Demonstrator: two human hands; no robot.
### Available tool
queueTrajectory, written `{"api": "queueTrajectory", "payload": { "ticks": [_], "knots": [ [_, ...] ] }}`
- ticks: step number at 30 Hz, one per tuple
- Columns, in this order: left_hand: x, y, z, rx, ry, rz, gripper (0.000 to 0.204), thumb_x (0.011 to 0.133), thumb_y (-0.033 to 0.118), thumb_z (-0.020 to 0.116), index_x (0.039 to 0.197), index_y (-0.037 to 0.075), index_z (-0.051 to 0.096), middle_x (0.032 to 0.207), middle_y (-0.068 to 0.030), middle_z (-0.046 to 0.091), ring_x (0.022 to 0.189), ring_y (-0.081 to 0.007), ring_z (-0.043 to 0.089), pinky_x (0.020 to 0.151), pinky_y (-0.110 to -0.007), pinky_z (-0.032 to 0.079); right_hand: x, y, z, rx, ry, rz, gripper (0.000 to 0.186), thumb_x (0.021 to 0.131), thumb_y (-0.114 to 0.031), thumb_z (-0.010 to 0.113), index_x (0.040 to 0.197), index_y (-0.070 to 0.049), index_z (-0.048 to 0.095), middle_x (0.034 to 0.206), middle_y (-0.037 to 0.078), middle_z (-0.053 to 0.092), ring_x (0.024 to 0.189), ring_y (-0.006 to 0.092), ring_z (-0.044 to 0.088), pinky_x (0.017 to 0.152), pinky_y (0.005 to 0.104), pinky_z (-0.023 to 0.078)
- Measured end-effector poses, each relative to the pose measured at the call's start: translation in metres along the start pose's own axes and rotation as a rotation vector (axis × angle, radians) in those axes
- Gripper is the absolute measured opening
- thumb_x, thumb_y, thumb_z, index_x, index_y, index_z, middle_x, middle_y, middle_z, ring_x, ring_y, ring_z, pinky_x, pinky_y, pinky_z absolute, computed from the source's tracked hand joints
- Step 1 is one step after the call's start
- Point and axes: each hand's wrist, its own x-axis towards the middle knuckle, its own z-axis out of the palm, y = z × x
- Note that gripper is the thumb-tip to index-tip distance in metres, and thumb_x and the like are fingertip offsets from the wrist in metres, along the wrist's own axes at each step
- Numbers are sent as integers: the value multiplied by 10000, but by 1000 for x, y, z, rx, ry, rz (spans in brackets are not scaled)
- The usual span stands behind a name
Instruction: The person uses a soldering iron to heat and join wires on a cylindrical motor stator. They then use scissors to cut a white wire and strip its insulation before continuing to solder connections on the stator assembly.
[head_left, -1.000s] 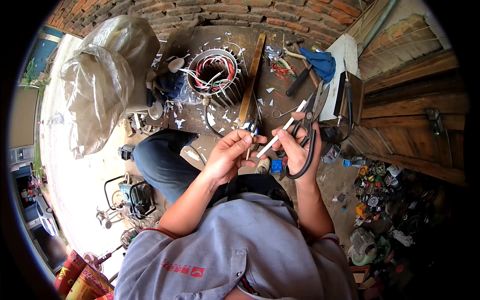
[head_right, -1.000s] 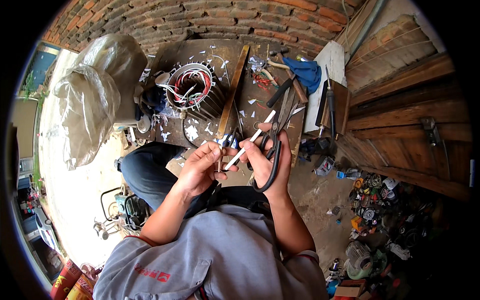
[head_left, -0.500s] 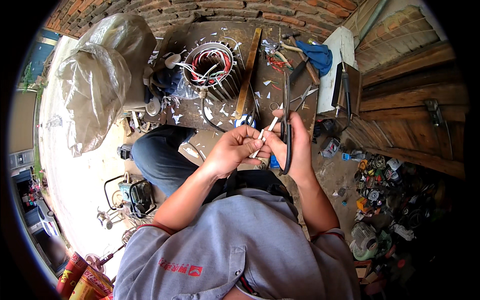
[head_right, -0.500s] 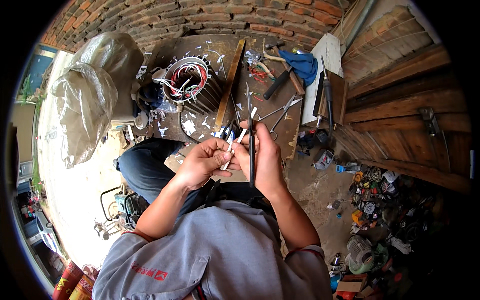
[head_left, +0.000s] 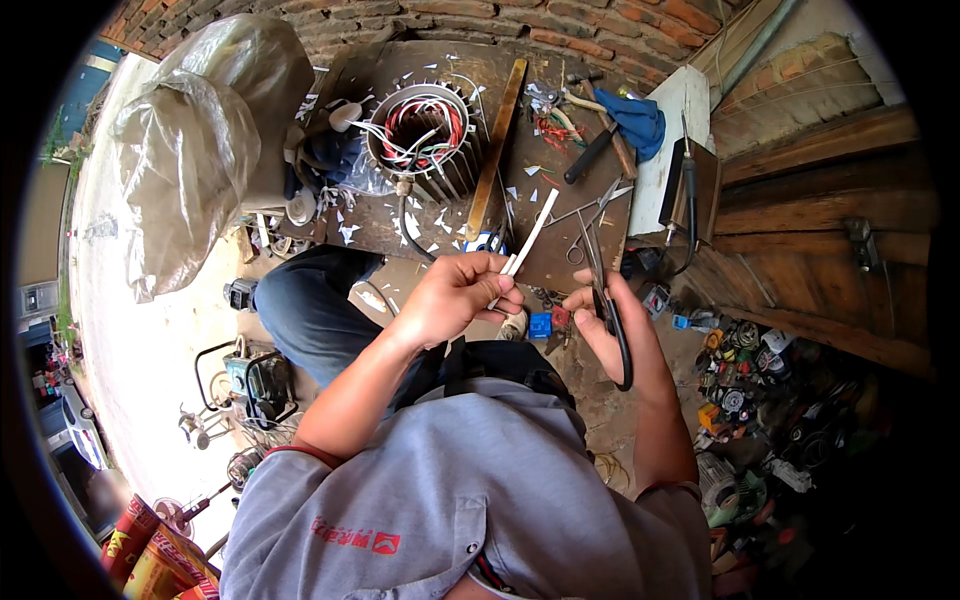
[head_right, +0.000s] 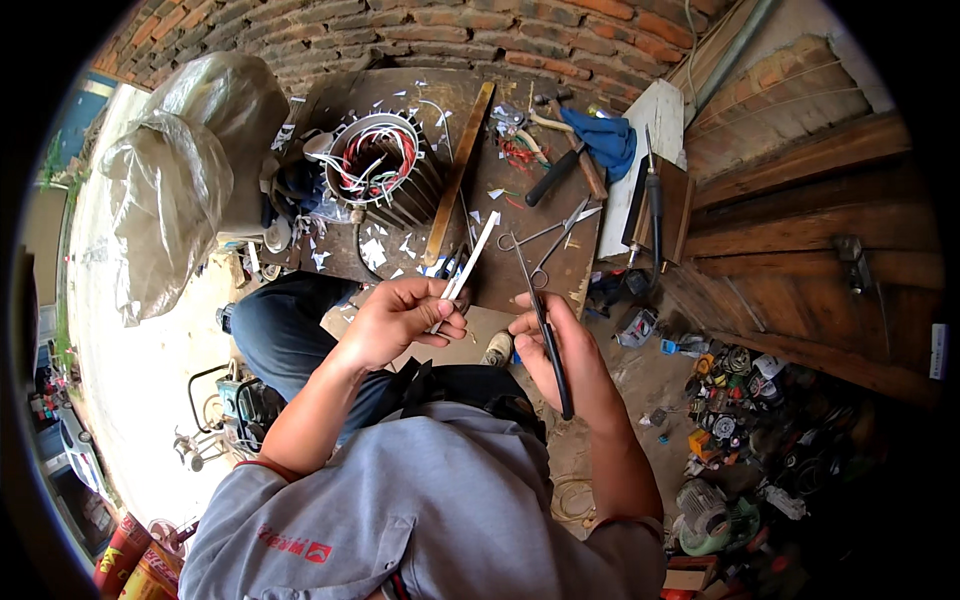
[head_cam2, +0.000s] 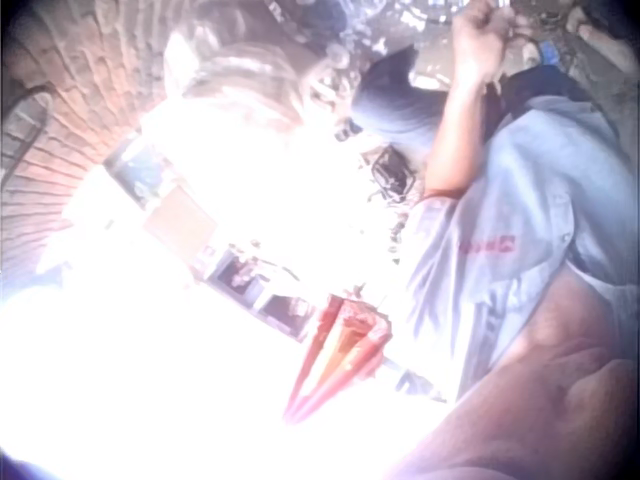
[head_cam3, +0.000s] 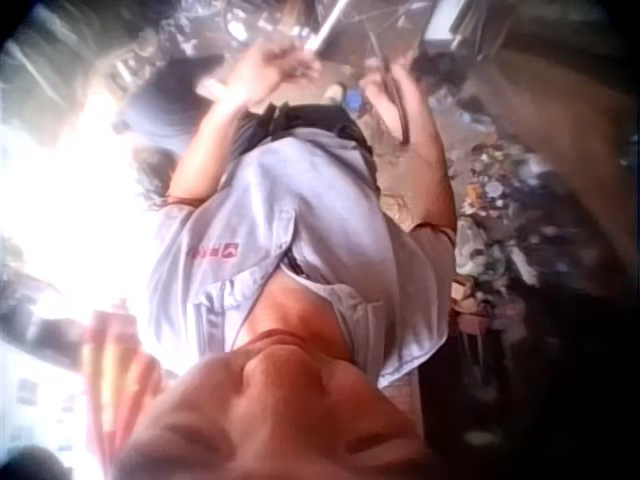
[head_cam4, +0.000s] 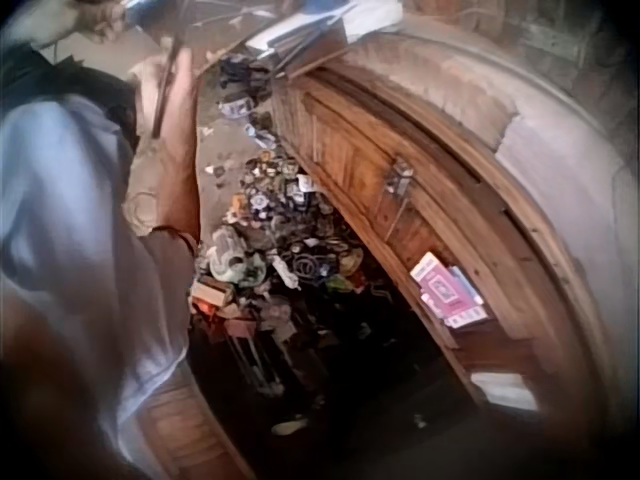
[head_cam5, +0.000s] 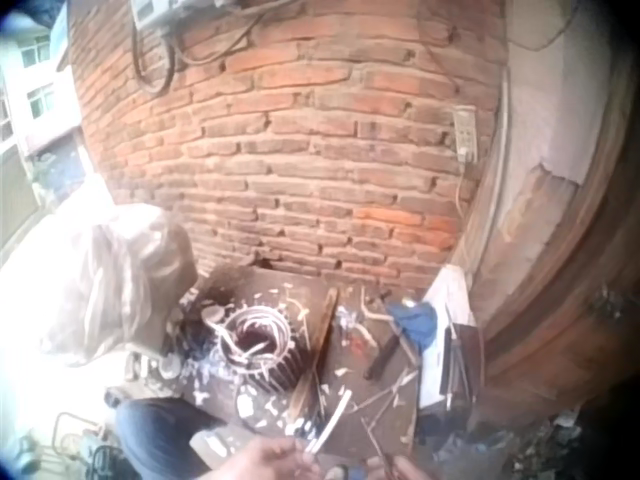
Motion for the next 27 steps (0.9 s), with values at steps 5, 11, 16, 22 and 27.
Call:
{"api": "queueTrajectory", "payload": {
  "ticks": [5, 11, 16, 22, 27],
  "knots": [
    [7, 1, -1, 80, -55, 48, 248, 1018, 204, 582, 1177, 24, 644, 936, -38, 711, 878, -115, 681, 763, -271, 569, -18, 11, -12, -142, -225, 165, 357, 925, -130, 651, 1233, 15, 543, 856, 80, 664, 753, 150, 638, 744, 302, 516],
    [12, -1, 3, 174, -150, 40, 185, 1020, 111, 554, 1133, -7, 642, 903, -36, 702, 845, -105, 668, 738, -269, 571, -2, 10, -3, -228, -200, -65, 330, 927, -169, 654, 1179, 25, 567, 806, 134, 627, 684, 202, 625, 676, 356, 493],
    [10, 5, 4, 205, -158, 12, 177, 1023, 109, 545, 1102, -10, 648, 881, -37, 700, 810, -99, 664, 717, -258, 572, 3, -2, -5, -231, -266, 70, 333, 925, -189, 659, 1166, 28, 586, 817, 176, 627, 758, 265, 622, 745, 374, 493],
    [12, 7, 5, 227, -182, 2, 175, 1024, 117, 544, 1072, -3, 662, 860, -32, 698, 791, -89, 661, 707, -247, 567, 5, 0, -6, -249, -276, 62, 340, 919, -194, 664, 1162, 32, 589, 806, 175, 622, 743, 260, 614, 735, 373, 492],
    [13, 8, 6, 233, -174, -25, 176, 1022, 136, 555, 1057, 4, 667, 852, -18, 699, 778, -85, 662, 684, -240, 556, 5, -1, -8, -240, -285, 57, 336, 918, -186, 663, 1161, 33, 588, 800, 173, 621, 740, 259, 614, 729, 372, 492]
  ]
}}
